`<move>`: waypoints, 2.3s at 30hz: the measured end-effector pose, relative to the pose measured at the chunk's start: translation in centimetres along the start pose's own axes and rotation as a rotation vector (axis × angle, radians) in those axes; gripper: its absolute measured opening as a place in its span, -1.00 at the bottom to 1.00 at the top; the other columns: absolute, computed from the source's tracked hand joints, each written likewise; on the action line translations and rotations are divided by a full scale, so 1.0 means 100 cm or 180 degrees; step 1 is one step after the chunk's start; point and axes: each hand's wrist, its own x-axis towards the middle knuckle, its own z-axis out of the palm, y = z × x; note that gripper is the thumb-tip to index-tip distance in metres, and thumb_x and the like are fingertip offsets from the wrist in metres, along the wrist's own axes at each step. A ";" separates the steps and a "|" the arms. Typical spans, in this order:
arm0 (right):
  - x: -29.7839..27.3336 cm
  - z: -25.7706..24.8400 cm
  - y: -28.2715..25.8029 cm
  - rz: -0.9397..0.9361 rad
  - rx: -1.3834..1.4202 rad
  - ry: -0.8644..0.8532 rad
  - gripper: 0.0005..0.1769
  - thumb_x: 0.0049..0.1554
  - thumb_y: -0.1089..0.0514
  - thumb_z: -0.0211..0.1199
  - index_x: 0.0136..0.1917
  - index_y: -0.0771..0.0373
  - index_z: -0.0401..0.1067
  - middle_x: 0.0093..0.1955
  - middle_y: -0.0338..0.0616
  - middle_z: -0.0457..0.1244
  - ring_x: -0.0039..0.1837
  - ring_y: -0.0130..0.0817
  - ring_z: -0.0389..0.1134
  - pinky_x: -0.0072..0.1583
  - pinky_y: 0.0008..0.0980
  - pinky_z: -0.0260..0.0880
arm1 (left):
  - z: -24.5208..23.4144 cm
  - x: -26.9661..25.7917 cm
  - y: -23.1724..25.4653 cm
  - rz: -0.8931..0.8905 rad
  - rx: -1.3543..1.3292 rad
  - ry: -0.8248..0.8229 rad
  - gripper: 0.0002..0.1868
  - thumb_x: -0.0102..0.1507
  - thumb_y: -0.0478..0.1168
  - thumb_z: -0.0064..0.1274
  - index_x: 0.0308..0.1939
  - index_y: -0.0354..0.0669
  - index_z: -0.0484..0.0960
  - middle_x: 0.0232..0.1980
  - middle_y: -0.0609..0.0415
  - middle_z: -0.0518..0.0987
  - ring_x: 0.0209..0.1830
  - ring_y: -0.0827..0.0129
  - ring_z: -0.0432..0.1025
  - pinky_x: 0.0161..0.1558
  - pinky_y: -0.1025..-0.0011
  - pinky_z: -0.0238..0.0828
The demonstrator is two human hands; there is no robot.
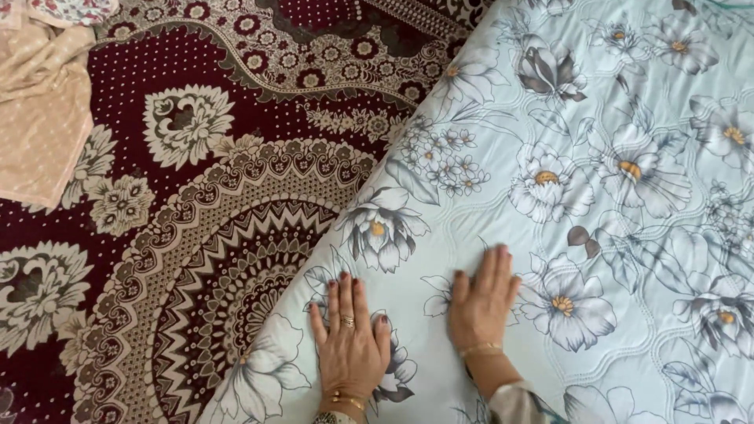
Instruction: Smoothing and arranging a floral patterned bedsheet over a mattress.
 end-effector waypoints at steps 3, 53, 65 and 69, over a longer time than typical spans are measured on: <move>0.036 0.030 -0.076 -0.0724 -0.0536 -0.0386 -0.23 0.27 -0.13 -0.10 0.57 0.38 -0.11 0.70 0.13 -0.23 0.70 -0.04 -0.35 0.56 0.14 -0.43 | -0.001 0.003 0.001 -0.0057 -0.0031 -0.0072 -0.25 0.30 0.06 -0.22 0.47 -0.36 0.16 0.60 -0.17 0.07 0.62 0.04 -0.10 0.50 -0.14 -0.43; 0.187 -0.004 -0.070 -0.1136 -0.0055 -0.0993 -0.21 0.23 -0.15 -0.08 0.59 0.30 -0.03 0.68 0.03 -0.17 0.69 -0.15 -0.30 0.56 0.03 -0.39 | 0.047 0.146 0.085 -0.0116 -0.0215 0.0221 -0.19 0.28 0.03 -0.22 0.48 -0.46 0.11 0.61 -0.24 0.07 0.63 -0.01 -0.08 0.55 0.01 -0.44; 0.215 0.013 -0.096 -0.1063 -0.0867 -0.1367 -0.22 0.29 -0.24 -0.27 0.59 0.28 -0.14 0.68 -0.04 -0.27 0.68 -0.18 -0.37 0.56 0.04 -0.43 | 0.054 0.148 0.081 -0.0076 -0.0236 0.0173 -0.19 0.25 0.03 -0.23 0.47 -0.46 0.12 0.59 -0.26 0.07 0.62 -0.03 -0.09 0.53 -0.02 -0.43; 0.206 0.000 -0.089 -0.1698 0.0379 -0.1363 -0.34 0.31 -0.10 -0.11 0.58 0.23 0.05 0.66 -0.06 -0.10 0.69 -0.16 -0.22 0.62 0.02 -0.35 | 0.055 0.144 0.081 -0.0035 -0.0133 0.0200 -0.23 0.27 0.05 -0.24 0.45 -0.39 0.17 0.59 -0.24 0.09 0.62 -0.03 -0.07 0.54 -0.01 -0.43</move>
